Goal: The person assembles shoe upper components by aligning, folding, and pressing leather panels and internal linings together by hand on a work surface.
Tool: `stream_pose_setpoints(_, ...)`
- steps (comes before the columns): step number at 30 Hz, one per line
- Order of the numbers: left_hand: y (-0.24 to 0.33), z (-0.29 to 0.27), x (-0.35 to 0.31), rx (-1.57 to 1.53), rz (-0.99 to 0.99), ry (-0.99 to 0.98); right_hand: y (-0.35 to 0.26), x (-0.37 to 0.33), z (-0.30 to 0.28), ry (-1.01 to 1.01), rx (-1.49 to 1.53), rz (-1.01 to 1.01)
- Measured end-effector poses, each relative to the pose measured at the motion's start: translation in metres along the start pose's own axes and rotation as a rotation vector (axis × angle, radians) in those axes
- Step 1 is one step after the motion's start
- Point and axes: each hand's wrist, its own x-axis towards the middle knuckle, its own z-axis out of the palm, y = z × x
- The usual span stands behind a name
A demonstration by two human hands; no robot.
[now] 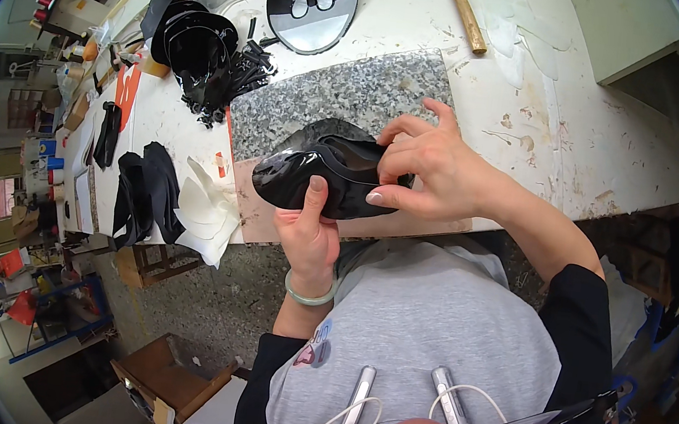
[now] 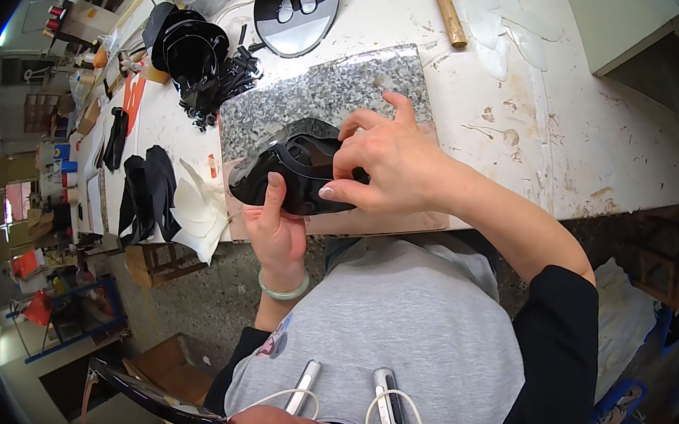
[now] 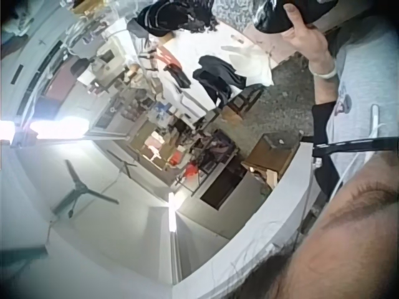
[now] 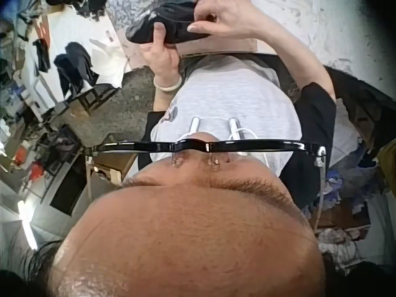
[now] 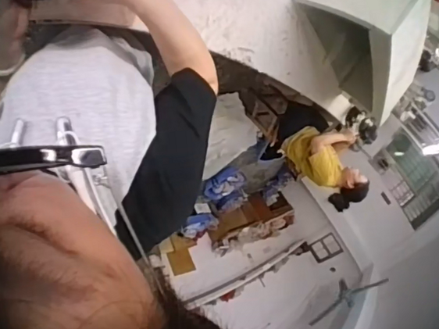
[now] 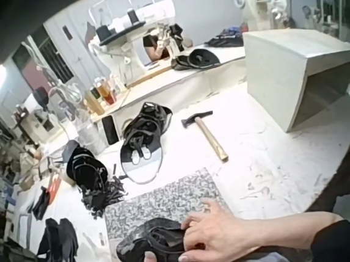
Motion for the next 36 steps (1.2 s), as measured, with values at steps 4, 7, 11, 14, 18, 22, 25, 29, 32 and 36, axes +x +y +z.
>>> stream_pose_setpoints(4,-0.001,0.000,-0.005,-0.050,-0.076,0.008,0.002,0.001,0.005,0.044,0.008,0.007)
stream_pose_setpoints(7,0.000,0.008,-0.012,-0.258,-0.185,-0.021,0.003,0.002,0.008,0.072,0.025,-0.002)
stream_pose_setpoints(11,-0.008,0.004,-0.015,-0.105,-0.139,-0.044,0.003,0.001,0.010,0.091,0.055,0.011)
stream_pose_setpoints(14,-0.004,0.005,-0.013,-0.037,-0.077,-0.019,0.005,-0.002,0.009,0.084,0.066,0.038)
stream_pose_setpoints(18,0.000,0.007,-0.012,0.057,0.028,-0.053,0.009,-0.005,0.011,0.145,0.045,-0.049)
stream_pose_setpoints(22,-0.004,-0.003,-0.012,0.094,0.077,-0.066,0.009,-0.004,0.011,0.091,0.077,-0.061)
stream_pose_setpoints(25,-0.001,-0.003,-0.015,0.025,0.010,0.001,0.007,-0.003,0.013,0.074,0.105,-0.040)
stream_pose_setpoints(29,-0.005,-0.001,-0.020,-0.082,-0.030,-0.056,0.006,-0.002,0.019,0.130,0.154,-0.039)
stream_pose_setpoints(32,-0.006,-0.005,-0.021,-0.028,0.007,-0.003,0.006,-0.004,0.018,0.085,0.199,-0.121)
stream_pose_setpoints(36,-0.005,-0.014,-0.018,-0.001,0.020,0.011,0.006,-0.004,0.016,0.105,0.159,-0.179)
